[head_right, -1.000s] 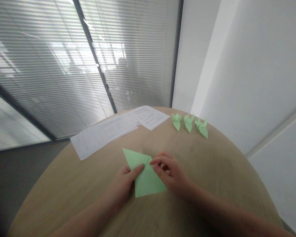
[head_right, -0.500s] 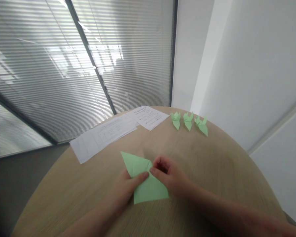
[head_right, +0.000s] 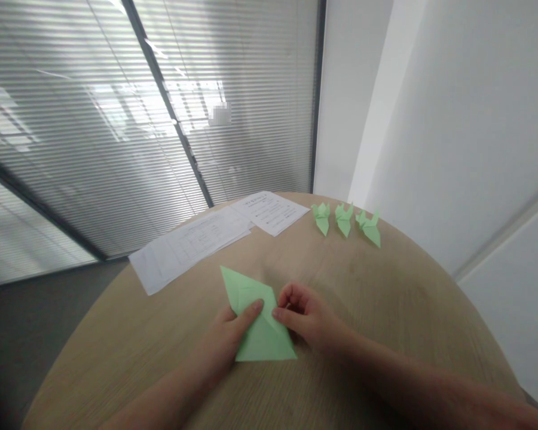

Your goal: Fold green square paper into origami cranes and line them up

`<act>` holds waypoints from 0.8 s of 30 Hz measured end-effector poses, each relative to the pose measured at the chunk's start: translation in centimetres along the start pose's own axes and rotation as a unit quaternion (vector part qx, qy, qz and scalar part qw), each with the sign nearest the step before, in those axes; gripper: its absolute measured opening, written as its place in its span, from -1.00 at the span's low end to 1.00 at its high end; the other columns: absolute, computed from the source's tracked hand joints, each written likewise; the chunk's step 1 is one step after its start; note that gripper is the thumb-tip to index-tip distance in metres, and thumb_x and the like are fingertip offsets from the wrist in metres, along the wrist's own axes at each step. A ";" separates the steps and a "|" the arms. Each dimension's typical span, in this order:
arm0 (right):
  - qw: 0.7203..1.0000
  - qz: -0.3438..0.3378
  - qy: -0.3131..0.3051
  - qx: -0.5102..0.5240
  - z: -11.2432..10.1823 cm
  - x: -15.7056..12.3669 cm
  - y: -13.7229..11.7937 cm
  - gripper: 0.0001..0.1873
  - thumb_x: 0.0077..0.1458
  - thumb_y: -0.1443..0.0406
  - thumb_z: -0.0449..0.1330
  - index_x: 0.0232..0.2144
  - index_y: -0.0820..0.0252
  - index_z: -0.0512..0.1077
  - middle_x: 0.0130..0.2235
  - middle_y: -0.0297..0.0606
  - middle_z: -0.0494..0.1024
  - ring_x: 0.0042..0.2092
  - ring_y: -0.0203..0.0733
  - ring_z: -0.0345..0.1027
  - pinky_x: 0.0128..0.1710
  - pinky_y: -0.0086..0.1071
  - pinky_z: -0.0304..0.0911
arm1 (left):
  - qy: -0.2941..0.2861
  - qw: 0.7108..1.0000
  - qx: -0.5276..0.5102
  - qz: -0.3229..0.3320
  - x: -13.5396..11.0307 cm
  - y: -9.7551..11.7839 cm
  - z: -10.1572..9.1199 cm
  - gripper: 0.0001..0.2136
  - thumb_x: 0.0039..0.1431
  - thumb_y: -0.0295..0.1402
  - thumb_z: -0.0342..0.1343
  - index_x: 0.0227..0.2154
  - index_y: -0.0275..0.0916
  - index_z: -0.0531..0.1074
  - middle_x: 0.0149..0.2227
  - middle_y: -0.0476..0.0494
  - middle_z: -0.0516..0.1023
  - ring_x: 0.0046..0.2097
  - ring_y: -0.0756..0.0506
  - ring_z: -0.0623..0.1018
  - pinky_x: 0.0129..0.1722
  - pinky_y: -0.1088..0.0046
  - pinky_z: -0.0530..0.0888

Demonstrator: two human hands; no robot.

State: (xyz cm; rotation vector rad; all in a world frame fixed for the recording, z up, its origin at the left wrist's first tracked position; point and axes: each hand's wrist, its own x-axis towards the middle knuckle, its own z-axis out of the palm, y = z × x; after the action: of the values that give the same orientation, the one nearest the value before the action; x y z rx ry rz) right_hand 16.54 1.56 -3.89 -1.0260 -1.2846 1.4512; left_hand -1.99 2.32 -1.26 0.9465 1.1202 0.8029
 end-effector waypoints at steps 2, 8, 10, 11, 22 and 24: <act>1.000 0.003 0.007 0.005 0.1 0.1 0.0 -0.44 -0.10 -0.13 0.40 -0.45 0.14 0.28 -0.55 -0.49 0.30 -0.54 -0.40 0.08 -0.57 -0.49 -0.01 | -0.006 1.000 -0.001 0.002 0.1 -0.2 -0.1 -0.56 0.03 -0.07 0.36 -0.17 -0.31 0.53 -0.25 -0.29 0.68 -0.28 -0.20 0.65 -0.28 0.34 0.55; 0.999 -0.024 0.025 -0.011 0.3 -0.1 -0.2 -0.47 -0.08 -0.09 0.40 -0.44 0.14 0.27 -0.53 -0.48 0.33 -0.52 -0.38 0.15 -0.54 -0.48 0.05 | 0.003 0.999 0.035 0.031 0.0 -0.1 0.0 -0.67 0.04 -0.16 0.36 -0.25 -0.32 0.55 -0.22 -0.30 0.69 -0.29 -0.18 0.64 -0.28 0.37 0.55; 0.999 -0.027 0.025 0.000 0.3 -0.2 -0.1 -0.49 -0.05 -0.08 0.39 -0.36 0.11 0.27 -0.50 -0.49 0.36 -0.53 -0.37 0.20 -0.57 -0.48 0.07 | 0.009 0.999 0.028 0.033 -0.1 0.1 0.0 -0.69 0.06 -0.17 0.34 -0.27 -0.33 0.56 -0.26 -0.30 0.69 -0.31 -0.18 0.65 -0.29 0.37 0.56; 1.000 -0.021 0.016 0.005 0.3 -0.2 0.0 -0.49 -0.03 -0.08 0.37 -0.31 0.10 0.27 -0.50 -0.49 0.37 -0.55 -0.37 0.21 -0.59 -0.49 0.08 | 0.010 0.999 0.021 0.032 0.0 0.1 0.0 -0.69 0.06 -0.17 0.34 -0.27 -0.34 0.56 -0.28 -0.30 0.69 -0.31 -0.19 0.65 -0.30 0.36 0.56; 0.992 0.029 -0.094 -0.076 0.0 -0.3 0.0 -0.52 0.12 -0.11 0.22 -0.31 0.20 0.40 -0.48 -0.41 0.39 -0.53 -0.37 0.26 -0.54 -0.48 0.26 | 0.022 0.998 -0.046 0.044 0.4 -0.1 -0.3 -0.64 0.01 -0.11 0.37 -0.35 -0.35 0.52 -0.42 -0.23 0.65 -0.44 -0.12 0.60 -0.41 0.41 0.55; 0.989 0.055 -0.106 -0.084 0.0 -0.2 -0.1 -0.52 0.11 -0.11 0.21 -0.31 0.20 0.40 -0.48 -0.37 0.44 -0.55 -0.36 0.27 -0.57 -0.48 0.26 | 0.017 0.998 -0.044 0.040 0.3 -0.1 -0.1 -0.64 0.03 -0.10 0.35 -0.34 -0.35 0.52 -0.43 -0.23 0.64 -0.45 -0.12 0.59 -0.41 0.39 0.55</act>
State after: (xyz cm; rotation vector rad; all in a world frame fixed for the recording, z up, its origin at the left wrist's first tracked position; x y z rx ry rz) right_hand 16.60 1.32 -3.82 -1.0891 -1.5443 1.5921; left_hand -2.02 2.62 -1.50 0.9117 1.0734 0.9287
